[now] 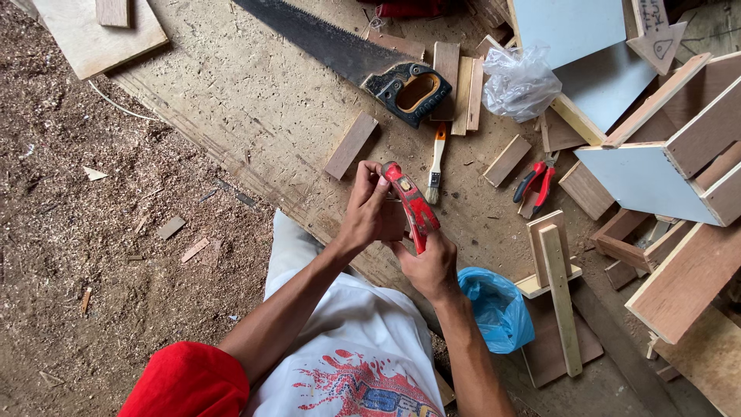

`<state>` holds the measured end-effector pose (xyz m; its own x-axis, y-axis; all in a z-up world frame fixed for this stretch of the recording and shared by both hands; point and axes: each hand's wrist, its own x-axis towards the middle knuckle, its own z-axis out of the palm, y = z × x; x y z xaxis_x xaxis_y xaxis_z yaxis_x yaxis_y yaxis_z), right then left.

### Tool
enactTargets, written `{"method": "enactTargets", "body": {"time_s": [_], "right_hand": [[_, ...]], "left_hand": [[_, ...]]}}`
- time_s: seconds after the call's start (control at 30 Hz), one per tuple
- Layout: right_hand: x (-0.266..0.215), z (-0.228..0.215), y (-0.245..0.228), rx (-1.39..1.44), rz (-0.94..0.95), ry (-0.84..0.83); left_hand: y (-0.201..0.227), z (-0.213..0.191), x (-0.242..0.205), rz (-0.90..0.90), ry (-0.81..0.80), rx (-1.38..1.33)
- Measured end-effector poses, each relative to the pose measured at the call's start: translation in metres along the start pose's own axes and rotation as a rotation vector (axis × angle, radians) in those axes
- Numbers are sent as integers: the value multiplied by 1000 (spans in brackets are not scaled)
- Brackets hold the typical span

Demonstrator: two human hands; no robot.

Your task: The person assembles a small wooden box by hammering nails into wooden pieces and then applies a finish with a brush. The person uses a hammer and brush to complete the assembly and finishing of the box.

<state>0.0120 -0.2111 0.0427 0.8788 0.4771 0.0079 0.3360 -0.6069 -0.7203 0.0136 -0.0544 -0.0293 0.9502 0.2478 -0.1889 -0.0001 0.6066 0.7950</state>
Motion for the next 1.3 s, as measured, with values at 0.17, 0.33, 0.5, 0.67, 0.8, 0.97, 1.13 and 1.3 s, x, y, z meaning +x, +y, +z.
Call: {"method": "enactTargets", "body": {"time_s": [0.17, 0.33, 0.5, 0.67, 0.8, 0.97, 1.13, 1.3], "right_hand": [[0, 0, 5, -53, 2, 1], [5, 1, 1, -38, 60, 28], [4, -9, -9, 107, 75, 37], [34, -5, -9, 407, 267, 129], [40, -2, -2, 546, 347, 134], [46, 8, -6, 253, 493, 225], [36, 2, -16, 152, 421, 135], [2, -25, -18, 29, 392, 118]], "left_hand": [[13, 10, 6, -11, 89, 558], [11, 16, 14, -21, 101, 678], [3, 19, 10, -93, 163, 747], [8, 18, 17, -75, 151, 729], [5, 19, 10, -127, 152, 764], [1, 16, 22, -54, 146, 797], [5, 13, 14, -71, 107, 716], [7, 11, 18, -125, 90, 636]]}}
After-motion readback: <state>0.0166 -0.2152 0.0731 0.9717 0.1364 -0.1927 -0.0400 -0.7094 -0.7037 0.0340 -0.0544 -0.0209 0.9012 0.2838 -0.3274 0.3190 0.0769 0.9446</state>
